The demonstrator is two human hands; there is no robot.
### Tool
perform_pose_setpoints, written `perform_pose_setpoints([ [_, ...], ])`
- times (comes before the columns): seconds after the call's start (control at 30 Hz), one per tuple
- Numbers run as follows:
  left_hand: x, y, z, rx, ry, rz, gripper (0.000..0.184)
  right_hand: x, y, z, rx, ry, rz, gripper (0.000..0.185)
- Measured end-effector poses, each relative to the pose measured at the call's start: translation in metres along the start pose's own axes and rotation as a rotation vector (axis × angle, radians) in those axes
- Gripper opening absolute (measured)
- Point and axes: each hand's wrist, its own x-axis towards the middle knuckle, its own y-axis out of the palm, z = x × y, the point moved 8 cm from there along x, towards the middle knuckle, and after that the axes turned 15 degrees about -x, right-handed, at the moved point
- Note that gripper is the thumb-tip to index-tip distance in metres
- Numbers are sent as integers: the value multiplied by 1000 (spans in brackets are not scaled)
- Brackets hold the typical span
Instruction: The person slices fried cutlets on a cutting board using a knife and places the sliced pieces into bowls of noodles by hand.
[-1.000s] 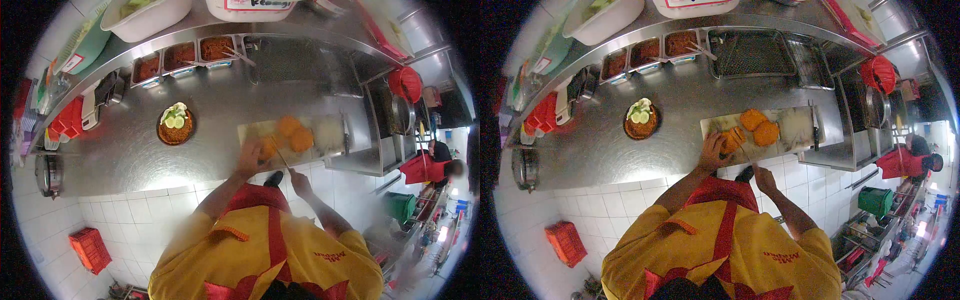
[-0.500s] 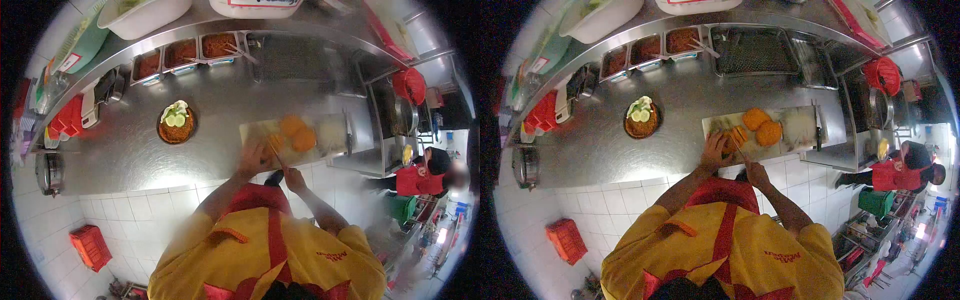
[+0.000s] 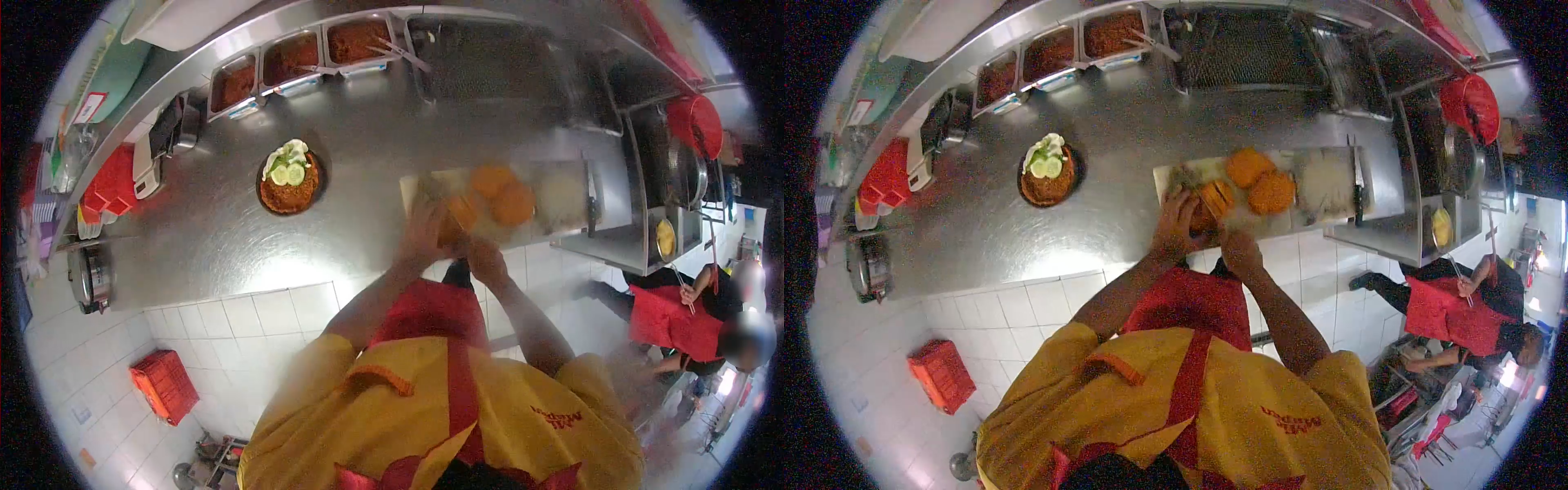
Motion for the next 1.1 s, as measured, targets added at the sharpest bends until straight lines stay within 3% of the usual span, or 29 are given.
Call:
perform_pose_setpoints([
  [0.07,3,-3,-8,67,143,-77,69,-11,7,-3,135,46,113,31],
  [0.13,1,0,-2,99,208,-112,67,-27,-5,-12,173,164,380,40],
  [0.17,-4,1,-1,126,270,-150,65,-33,-14,-12,175,165,384,40],
  [0.23,-4,4,1,162,233,-123,64,-61,-9,-13,235,140,620,51],
  [0.33,-2,6,2,219,181,-77,63,-98,-13,-7,61,33,597,58],
  [0.4,-3,11,6,236,167,-62,61,-124,-14,-5,114,47,614,52],
  [0.47,-8,10,12,166,303,-216,61,-142,-9,-3,159,65,619,47],
  [0.53,-4,5,6,130,283,-204,62,-155,-11,-6,107,129,538,60],
  [0.6,-5,2,5,93,268,-193,62,-164,-13,-17,194,273,535,62],
  [0.7,-8,8,5,187,316,-130,64,-168,0,-24,445,404,687,34],
  [0.8,-13,3,0,163,313,-161,67,-163,-5,-35,642,593,661,44],
  [0.9,-16,0,1,-6,287,-181,71,-126,-56,-44,678,643,504,40],
  [0.93,-16,0,6,3,231,-197,72,-127,-48,-45,679,646,497,40],
  [1.0,-17,-3,8,16,183,-210,74,-110,-50,-34,538,313,248,35],
  [1.1,-18,-3,10,129,165,-156,74,-74,-89,-38,749,379,265,30],
])
